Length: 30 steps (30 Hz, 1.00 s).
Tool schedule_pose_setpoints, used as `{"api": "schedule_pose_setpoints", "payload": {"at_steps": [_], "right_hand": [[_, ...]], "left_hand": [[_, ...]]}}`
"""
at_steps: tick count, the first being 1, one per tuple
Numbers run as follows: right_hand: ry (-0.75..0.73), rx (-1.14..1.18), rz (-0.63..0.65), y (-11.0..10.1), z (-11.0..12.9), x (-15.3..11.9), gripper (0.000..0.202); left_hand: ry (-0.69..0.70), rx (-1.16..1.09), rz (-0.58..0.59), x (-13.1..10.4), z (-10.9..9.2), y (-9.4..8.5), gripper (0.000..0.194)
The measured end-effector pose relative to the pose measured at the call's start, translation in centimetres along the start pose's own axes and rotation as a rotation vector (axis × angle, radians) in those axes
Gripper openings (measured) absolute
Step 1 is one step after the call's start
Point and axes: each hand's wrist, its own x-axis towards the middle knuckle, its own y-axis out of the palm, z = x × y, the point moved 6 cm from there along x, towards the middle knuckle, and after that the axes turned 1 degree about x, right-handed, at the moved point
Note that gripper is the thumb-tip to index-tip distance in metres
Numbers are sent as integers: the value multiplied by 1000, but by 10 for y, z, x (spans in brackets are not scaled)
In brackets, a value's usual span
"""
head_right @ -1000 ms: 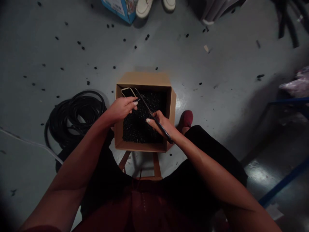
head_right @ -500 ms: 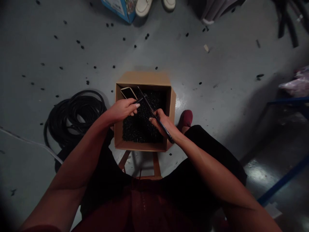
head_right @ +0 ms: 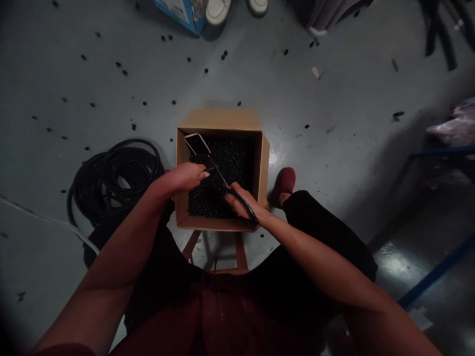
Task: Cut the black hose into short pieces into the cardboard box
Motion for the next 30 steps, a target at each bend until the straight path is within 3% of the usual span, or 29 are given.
{"api": "schedule_pose_setpoints", "payload": {"at_steps": [8,17,21,25,30], "right_hand": [[129,142,37,16,-1,-8,29],[123,155,9,9,-13,0,29],[174,253,-25,3,-20,8,30],[163,296,-25,-3,-13,12,31],[-28,255,-54,-13,5,14,36]], "left_hand": [[-11,27,58,-1,-5,5,36],[8,30,38,-1,-7,6,35],[-20,-33,-149,-1,3,-5,37],[47,-218,-364,-6,6,-25,34],[107,-420,-414,-11,2,-37,34]]}}
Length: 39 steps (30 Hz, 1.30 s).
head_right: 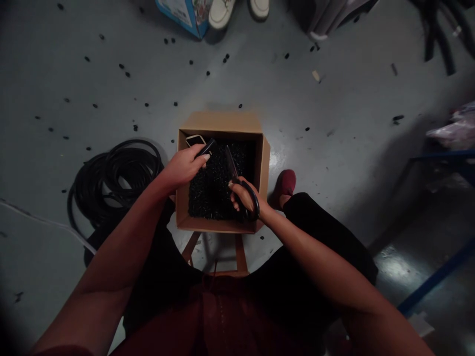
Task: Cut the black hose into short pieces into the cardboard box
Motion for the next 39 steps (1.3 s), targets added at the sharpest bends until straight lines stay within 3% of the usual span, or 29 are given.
{"api": "schedule_pose_setpoints", "payload": {"at_steps": [8,14,17,23,29,36,39], "right_hand": [[-81,-61,37,5,19,-5,35],[-203,-692,-167,-17,39,-5,28],[-261,-814,-206,-21,48,-4,32],[-341,-731,-301,-24,54,-1,47],[-486,-664,-349,-16,63,-6,56],[-563,-639,-303,1,59,-14,69],[-579,-641,-263,6,57,-17,70]], "left_hand": [[-20,-281,-73,0,2,-5,32],[-40,-381,-103,4,6,0,38],[-56,-380,-89,4,6,2,33],[-78,-301,-37,1,0,6,19],[-55,-266,37,-4,-13,20,25],[-71,-324,-53,-2,-11,17,24],[-86,-327,-33,1,-8,19,24]]}}
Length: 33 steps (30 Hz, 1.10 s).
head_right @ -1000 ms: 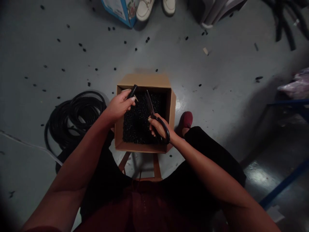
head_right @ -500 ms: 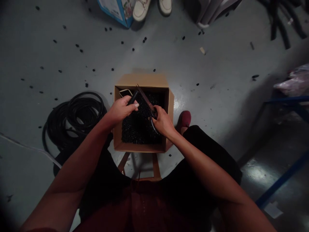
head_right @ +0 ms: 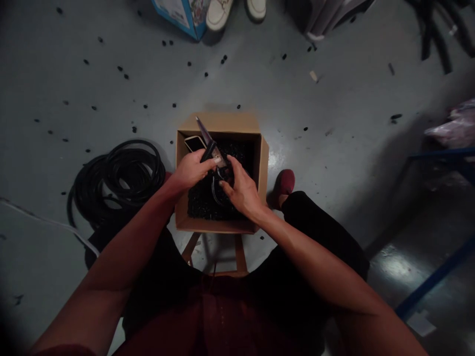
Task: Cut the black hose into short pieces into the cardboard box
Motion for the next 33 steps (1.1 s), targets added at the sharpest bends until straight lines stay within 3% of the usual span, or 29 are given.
{"api": "schedule_pose_setpoints", "payload": {"at_steps": [9,12,17,23,27,33], "right_hand": [[12,-127,99,-6,10,-3,66],[-1,-97,77,-13,14,-4,58],[92,147,-87,-40,5,8,19],[229,565,-250,-72,-24,31,27],[396,833,-110,-58,-46,36,33],[576,1103,151,-25,-48,26,9]], "left_hand": [[24,109,-38,4,4,2,21],[20,143,-104,6,4,-3,19],[-2,140,-208,9,5,-16,17],[35,-18,-165,5,-1,-25,20],[57,-126,-67,-3,-7,-26,24],[62,-210,16,-10,-9,-31,28]]}}
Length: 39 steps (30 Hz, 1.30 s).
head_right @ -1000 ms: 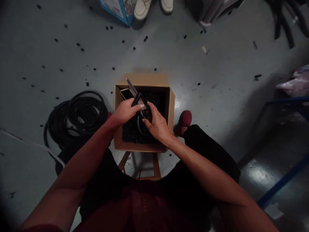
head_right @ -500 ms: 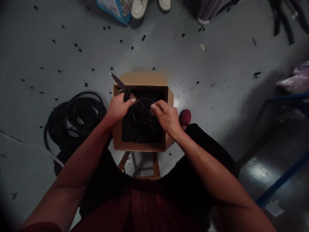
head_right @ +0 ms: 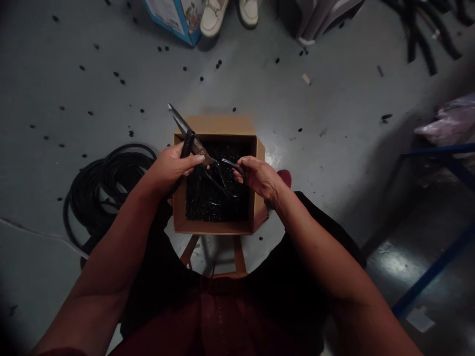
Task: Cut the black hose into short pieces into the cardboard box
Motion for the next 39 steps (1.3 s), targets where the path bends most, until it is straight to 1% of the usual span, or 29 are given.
{"api": "schedule_pose_setpoints", "payload": {"at_steps": [4,7,9,12,14,16,20,23,26,28,31,34,36,39], "right_hand": [[101,18,176,21,-12,-9,13],[153,32,256,35,-16,-18,20],[179,35,301,43,-19,-26,30],[212,9,403,56,-24,-38,51],[216,-12,448,61,-29,-42,63],[172,-63,443,61,-31,-41,66],[-7,-308,363,54,-26,-31,65],[-41,-409,306,51,-23,-26,57],[-43,-418,282,52,-21,-27,51],[-46,-399,274,52,-21,-27,50],[-27,-338,246,48,-25,-26,52],[-10,-328,232,43,-30,-23,49],[-36,-343,238,42,-30,-22,46],[-84,-345,257,43,-29,-20,46]], "left_hand": [[6,-42,35,-2,-2,-2,30],[13,-76,70,-3,-3,-1,31],[4,-76,92,-2,-2,0,31],[-14,-47,124,-1,1,5,29],[-17,-42,142,-1,2,9,28],[-16,-43,160,0,2,14,27],[-5,-24,201,-2,-2,22,26],[-1,-2,219,-3,-4,27,28],[11,12,212,-3,-3,29,27],[12,10,198,-2,0,28,27],[-12,10,161,0,3,25,29],[-17,1,156,-1,0,23,29],[-21,13,153,-2,-3,22,28],[-39,53,113,-3,-5,17,28]]}}
